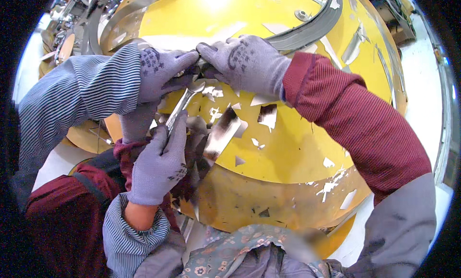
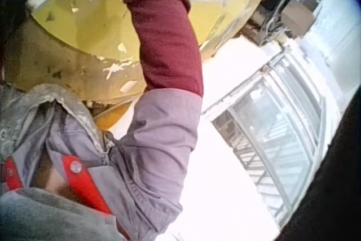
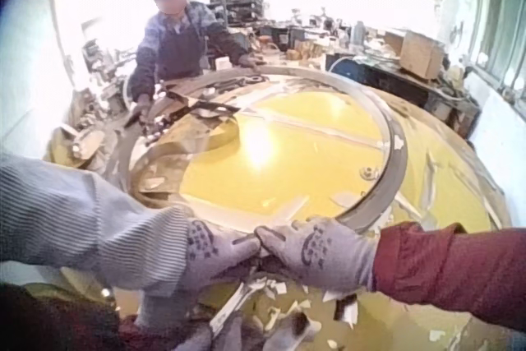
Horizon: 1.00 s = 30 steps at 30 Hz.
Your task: Workers are removing strips of material and handling large circular metal rings in a workshop environment.
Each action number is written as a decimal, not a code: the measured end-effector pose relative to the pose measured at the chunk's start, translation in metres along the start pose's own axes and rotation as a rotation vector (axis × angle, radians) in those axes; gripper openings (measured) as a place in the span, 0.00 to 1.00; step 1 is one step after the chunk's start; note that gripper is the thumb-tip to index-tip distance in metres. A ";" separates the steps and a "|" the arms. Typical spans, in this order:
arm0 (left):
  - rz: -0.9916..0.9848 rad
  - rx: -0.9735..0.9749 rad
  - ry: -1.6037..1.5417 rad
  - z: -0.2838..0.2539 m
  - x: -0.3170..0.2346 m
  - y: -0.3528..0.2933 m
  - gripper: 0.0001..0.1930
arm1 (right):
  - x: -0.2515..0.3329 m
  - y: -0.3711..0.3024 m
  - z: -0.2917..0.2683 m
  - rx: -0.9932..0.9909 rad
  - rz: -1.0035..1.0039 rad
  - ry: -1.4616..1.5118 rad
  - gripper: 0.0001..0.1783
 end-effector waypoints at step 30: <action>0.033 -0.225 0.199 0.016 0.001 -0.025 0.21 | -0.005 0.005 0.003 0.014 0.103 0.147 0.28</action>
Point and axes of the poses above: each hand's wrist, its own y-axis towards the middle knuckle, its own z-axis out of the palm, x = y × z, the point moved 9 cm from there along y, towards the middle knuckle, and after that the axes turned 11 degrees about -z, right-handed, at the moved point
